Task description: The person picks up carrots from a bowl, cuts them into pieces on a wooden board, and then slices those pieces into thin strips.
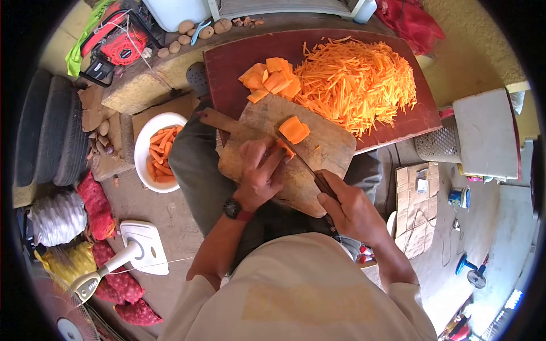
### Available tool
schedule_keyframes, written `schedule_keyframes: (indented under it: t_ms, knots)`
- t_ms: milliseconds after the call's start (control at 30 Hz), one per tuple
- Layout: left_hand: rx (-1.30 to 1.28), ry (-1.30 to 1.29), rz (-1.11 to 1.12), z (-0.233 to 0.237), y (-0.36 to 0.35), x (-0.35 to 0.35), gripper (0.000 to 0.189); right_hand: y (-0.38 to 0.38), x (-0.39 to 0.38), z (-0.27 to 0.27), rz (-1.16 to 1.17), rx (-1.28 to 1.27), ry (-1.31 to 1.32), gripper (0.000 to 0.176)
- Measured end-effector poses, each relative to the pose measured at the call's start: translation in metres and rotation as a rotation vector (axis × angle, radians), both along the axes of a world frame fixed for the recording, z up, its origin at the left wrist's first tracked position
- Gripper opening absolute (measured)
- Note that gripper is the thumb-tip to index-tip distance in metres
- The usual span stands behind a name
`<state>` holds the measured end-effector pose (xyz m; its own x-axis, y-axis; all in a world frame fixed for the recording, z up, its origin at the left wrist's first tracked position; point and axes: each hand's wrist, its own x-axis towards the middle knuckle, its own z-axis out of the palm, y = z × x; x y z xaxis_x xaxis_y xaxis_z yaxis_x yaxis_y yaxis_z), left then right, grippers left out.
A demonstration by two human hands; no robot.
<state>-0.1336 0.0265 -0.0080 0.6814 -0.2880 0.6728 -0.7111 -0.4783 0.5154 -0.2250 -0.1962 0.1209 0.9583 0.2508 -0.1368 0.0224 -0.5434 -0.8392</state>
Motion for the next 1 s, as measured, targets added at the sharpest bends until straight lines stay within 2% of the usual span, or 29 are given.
schedule_keyframes:
  t_ms: [533,733,1000]
  knots:
    - [-0.012,0.005,-0.023,-0.008,0.003,0.002,0.033,0.008,0.004,0.028,0.011,-0.069,0.108,0.039]
    - [0.033,0.034,-0.063,-0.007,0.008,0.002,0.036,0.011,0.005,0.037,0.043,-0.163,0.184,0.043]
    - [0.048,0.044,-0.07,-0.008,0.008,0.002,0.038,0.01,0.007,0.029,0.067,-0.186,0.16,0.047]
